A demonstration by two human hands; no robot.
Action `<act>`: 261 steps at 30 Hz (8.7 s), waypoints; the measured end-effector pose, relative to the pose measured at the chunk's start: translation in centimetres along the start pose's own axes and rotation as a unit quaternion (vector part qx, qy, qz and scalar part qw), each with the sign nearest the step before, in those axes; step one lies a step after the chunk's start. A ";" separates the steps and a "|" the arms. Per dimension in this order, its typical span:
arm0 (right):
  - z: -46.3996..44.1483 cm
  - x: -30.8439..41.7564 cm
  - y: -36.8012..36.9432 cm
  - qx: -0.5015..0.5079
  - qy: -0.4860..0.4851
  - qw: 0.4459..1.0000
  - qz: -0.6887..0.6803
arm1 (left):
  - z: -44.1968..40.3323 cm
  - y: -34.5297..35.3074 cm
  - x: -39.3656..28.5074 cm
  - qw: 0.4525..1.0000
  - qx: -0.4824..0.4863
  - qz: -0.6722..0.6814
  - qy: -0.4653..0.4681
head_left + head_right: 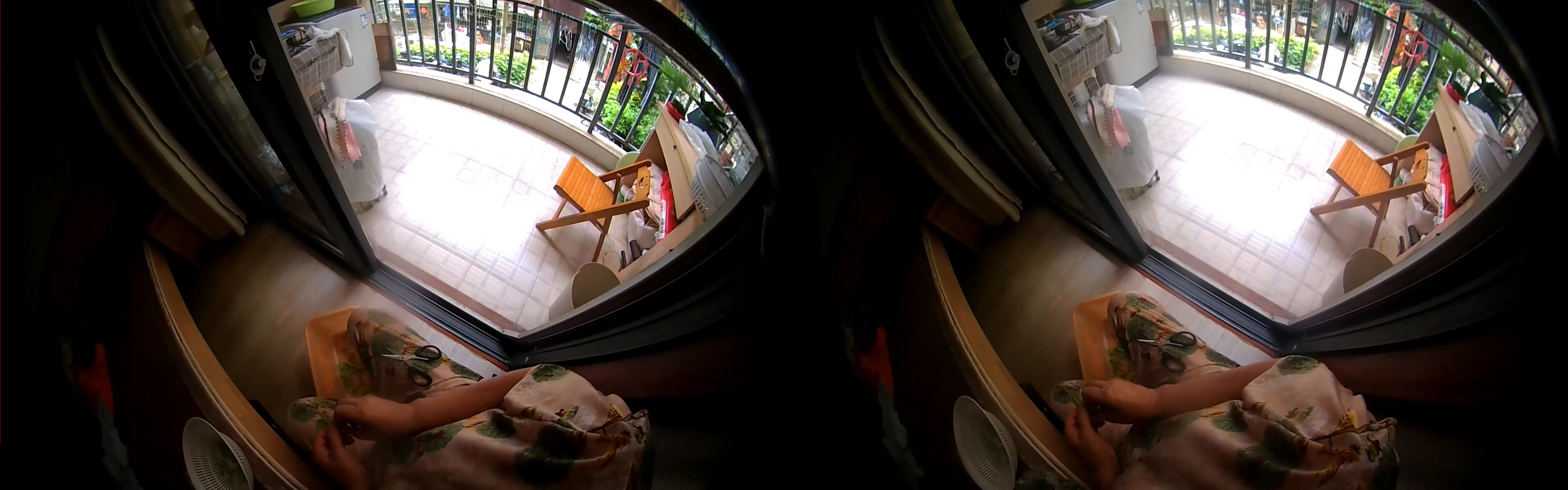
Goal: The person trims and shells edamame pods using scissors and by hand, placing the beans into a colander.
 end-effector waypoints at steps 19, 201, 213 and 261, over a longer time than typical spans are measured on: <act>0.2 -1.0 -1.8 -0.076 0.036 0.996 0.000 | -4.2 2.6 3.2 0.984 0.129 0.122 -0.028; -0.7 -0.4 1.5 0.001 0.073 0.997 -0.015 | 0.7 -2.9 1.0 0.995 0.102 -0.016 -0.003; -0.8 -1.7 2.0 0.043 0.089 0.995 -0.014 | 1.3 -2.4 2.5 0.991 0.098 0.072 -0.062; 1.0 -5.4 4.9 0.092 0.341 0.830 -0.431 | 3.4 1.2 3.9 0.858 0.226 0.401 -0.229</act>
Point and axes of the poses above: each hand's wrist, its own z-axis away from the middle knuckle, its own y-axis out of the palm, x = y × z, the point moved 9 cm from there along -z, towards the middle knuckle, and after that the axes turned 6 degrees about y, right-handed, at the moved point
